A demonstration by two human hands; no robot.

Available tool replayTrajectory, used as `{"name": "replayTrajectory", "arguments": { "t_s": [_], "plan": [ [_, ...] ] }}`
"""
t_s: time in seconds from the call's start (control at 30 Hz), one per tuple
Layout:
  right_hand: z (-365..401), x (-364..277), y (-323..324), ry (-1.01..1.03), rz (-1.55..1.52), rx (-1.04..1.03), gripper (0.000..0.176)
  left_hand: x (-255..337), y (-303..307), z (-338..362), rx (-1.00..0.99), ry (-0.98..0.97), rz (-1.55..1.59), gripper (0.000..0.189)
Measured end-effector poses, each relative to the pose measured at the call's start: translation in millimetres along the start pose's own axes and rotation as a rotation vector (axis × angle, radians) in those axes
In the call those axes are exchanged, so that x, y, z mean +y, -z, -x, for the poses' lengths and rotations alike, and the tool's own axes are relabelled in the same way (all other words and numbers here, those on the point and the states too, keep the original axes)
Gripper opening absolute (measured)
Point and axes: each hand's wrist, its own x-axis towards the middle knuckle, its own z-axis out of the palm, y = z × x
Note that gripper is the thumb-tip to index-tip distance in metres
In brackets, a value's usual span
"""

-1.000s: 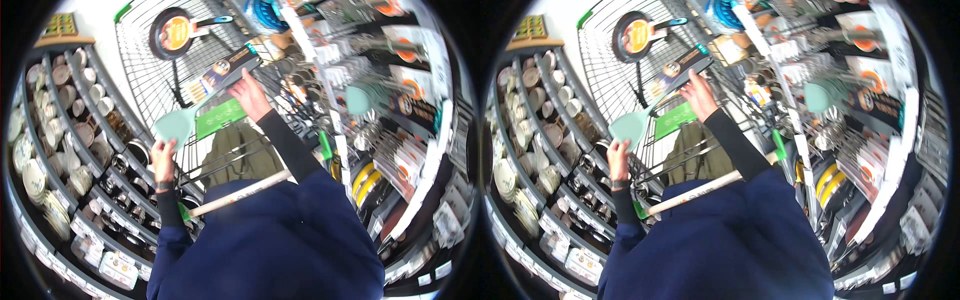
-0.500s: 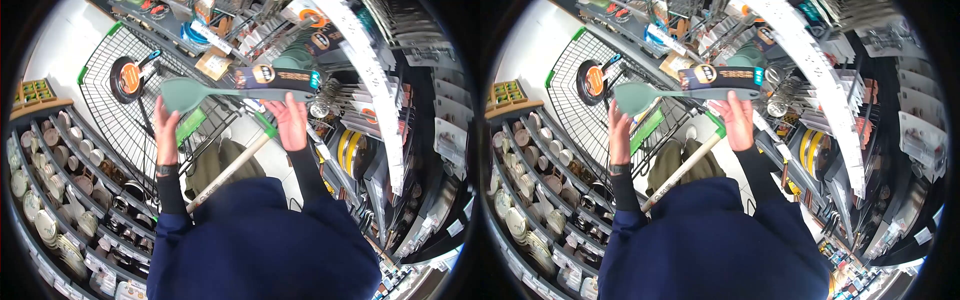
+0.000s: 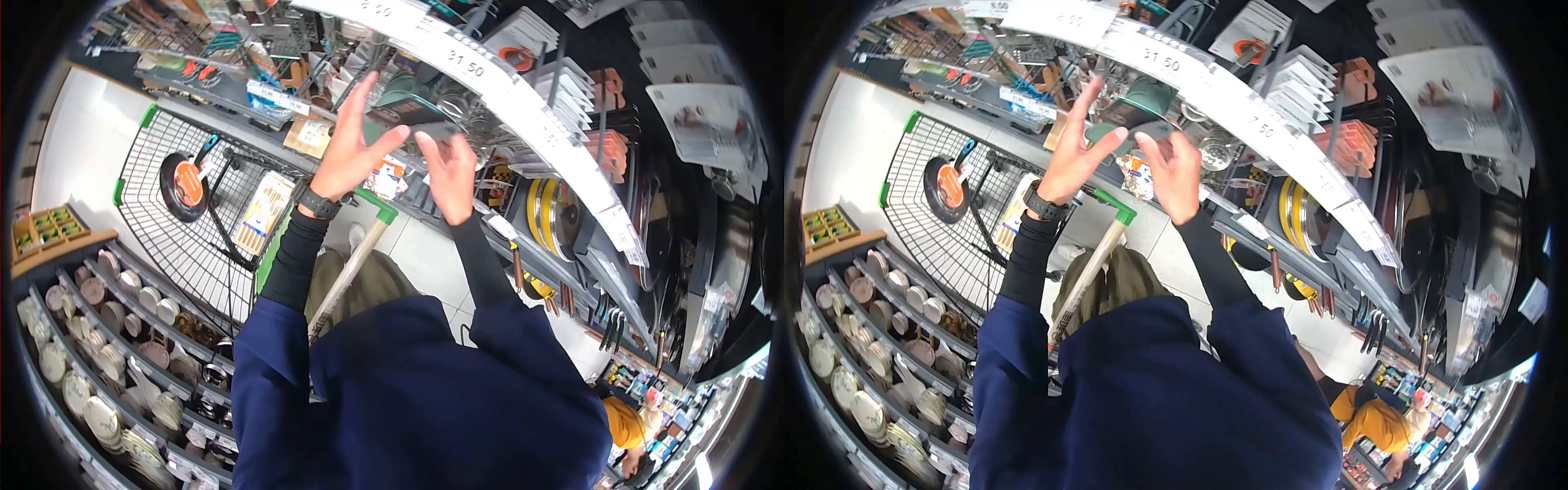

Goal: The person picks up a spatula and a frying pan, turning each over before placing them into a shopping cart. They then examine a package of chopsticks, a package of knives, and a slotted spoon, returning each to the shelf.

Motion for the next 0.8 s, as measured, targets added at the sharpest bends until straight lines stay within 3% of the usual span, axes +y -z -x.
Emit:
{"name": "replayTrajectory", "arguments": {
  "t_s": [0.03, 0.07, 0.1, 0.17, 0.2, 0.33, 0.43, 0.57, 0.6, 0.8],
  "plan": [
    [-8, -6, -2, 0.102, -0.003, 0.018, 0.020, 10, -6, -7, -0.080, -0.069, 0.006, 0.088],
    [-13, -14, -2, 0.203, -0.004, 0.033, 0.020, 20, -12, -10, -0.021, -0.170, -0.086, 0.065],
    [-17, -26, -1, 0.207, -0.002, 0.041, 0.020, 26, -13, -15, -0.028, -0.176, -0.084, 0.065],
    [-26, -46, 2, 0.202, 0.116, 0.010, 0.022, 35, -17, -23, -0.020, -0.026, 0.217, 0.041],
    [-31, -44, 3, 0.199, 0.118, -0.005, 0.024, 36, -21, -29, 0.079, -0.132, 0.237, 0.026],
    [-44, -45, 3, 0.268, 0.251, -0.008, 0.035, 42, -16, -44, 0.076, -0.069, 0.312, 0.028],
    [-48, -53, 2, 0.253, 0.232, 0.005, 0.038, 55, -19, -52, 0.118, -0.162, 0.408, 0.028],
    [-55, -65, 1, 0.246, 0.203, 0.053, 0.033, 55, -20, -67, 0.106, -0.157, 0.392, 0.026],
    [-58, -65, 0, 0.332, 0.198, 0.087, 0.031, 59, -22, -68, 0.118, -0.121, 0.392, 0.025],
    [-67, -57, 5, 0.291, 0.261, 0.021, 0.037, 66, -27, -72, 0.164, -0.087, 0.378, 0.027]
  ]
}}
